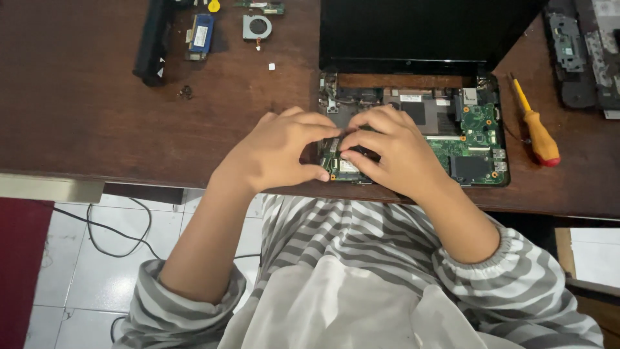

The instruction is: Repairing a laptop by connecting internal components and ribbon cables to the motherboard

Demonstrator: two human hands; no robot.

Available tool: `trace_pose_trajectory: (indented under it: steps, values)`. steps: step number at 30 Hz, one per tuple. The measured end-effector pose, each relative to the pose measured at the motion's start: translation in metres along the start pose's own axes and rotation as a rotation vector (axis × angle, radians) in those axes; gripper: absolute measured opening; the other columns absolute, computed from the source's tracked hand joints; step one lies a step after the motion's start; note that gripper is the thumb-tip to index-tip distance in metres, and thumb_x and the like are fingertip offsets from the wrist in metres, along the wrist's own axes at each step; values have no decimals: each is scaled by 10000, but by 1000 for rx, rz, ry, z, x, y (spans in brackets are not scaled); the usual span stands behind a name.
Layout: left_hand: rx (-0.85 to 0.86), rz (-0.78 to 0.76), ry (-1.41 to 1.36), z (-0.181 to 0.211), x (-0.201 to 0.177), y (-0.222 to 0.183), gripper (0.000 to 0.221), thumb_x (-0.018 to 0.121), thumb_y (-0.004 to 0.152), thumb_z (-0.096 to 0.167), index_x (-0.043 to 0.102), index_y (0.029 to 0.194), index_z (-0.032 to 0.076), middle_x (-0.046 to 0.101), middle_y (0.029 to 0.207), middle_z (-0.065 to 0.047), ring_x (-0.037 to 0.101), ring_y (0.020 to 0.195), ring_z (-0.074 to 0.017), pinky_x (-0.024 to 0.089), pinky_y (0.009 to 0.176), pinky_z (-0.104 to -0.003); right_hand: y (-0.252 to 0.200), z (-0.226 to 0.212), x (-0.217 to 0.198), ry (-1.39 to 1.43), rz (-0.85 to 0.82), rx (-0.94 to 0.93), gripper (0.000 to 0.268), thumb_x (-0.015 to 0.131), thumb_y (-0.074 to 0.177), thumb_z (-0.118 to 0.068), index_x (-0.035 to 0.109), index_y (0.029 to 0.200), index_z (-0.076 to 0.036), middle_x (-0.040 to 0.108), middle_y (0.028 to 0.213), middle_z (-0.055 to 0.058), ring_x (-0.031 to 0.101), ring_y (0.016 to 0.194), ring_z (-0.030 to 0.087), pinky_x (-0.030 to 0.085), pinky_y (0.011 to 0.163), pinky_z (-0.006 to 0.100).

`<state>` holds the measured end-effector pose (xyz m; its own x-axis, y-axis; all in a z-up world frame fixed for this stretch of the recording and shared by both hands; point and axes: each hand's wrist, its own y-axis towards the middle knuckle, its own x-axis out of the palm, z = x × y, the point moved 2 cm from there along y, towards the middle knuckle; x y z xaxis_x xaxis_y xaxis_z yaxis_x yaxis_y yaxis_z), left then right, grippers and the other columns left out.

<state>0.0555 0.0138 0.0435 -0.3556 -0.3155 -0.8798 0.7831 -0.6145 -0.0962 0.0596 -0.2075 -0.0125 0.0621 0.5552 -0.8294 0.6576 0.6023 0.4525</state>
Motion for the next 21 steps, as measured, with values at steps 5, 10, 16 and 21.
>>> trace_pose_trajectory:
  steps: [5, 10, 16, 21]
  values:
    - [-30, 18, 129, 1, 10, 7, 679, 852, 720, 461, 661, 1301, 165, 639, 1323, 29, 551, 1226, -228, 444, 954, -490, 0, 0, 1, 31, 31, 9, 56, 763, 942, -219, 738, 989, -200, 677, 1139, 33, 620, 1167, 304, 464, 958, 484]
    - [-81, 63, 289, 5, 19, 8, 686, 864, 684, 534, 678, 1249, 193, 631, 1253, 48, 550, 1167, -193, 441, 918, -459, 0, 0, 2, 29, 46, 2, 76, 786, 927, -205, 729, 953, -164, 683, 1128, 41, 626, 1159, 308, 467, 959, 480]
    - [-135, 23, 329, 15, 9, 9, 609, 877, 699, 492, 705, 1181, 163, 621, 1216, 27, 523, 1170, -204, 409, 927, -465, 0, -1, 1, 34, 49, 9, 65, 780, 936, -220, 734, 958, -180, 677, 1129, 49, 618, 1167, 304, 464, 953, 478]
    - [-118, 13, 341, 17, 4, 14, 590, 907, 681, 499, 731, 1139, 172, 630, 1158, 36, 529, 1124, -198, 400, 914, -457, -1, -1, 1, 28, 53, 1, 67, 777, 940, -236, 728, 956, -193, 676, 1135, 30, 618, 1166, 283, 468, 930, 452]
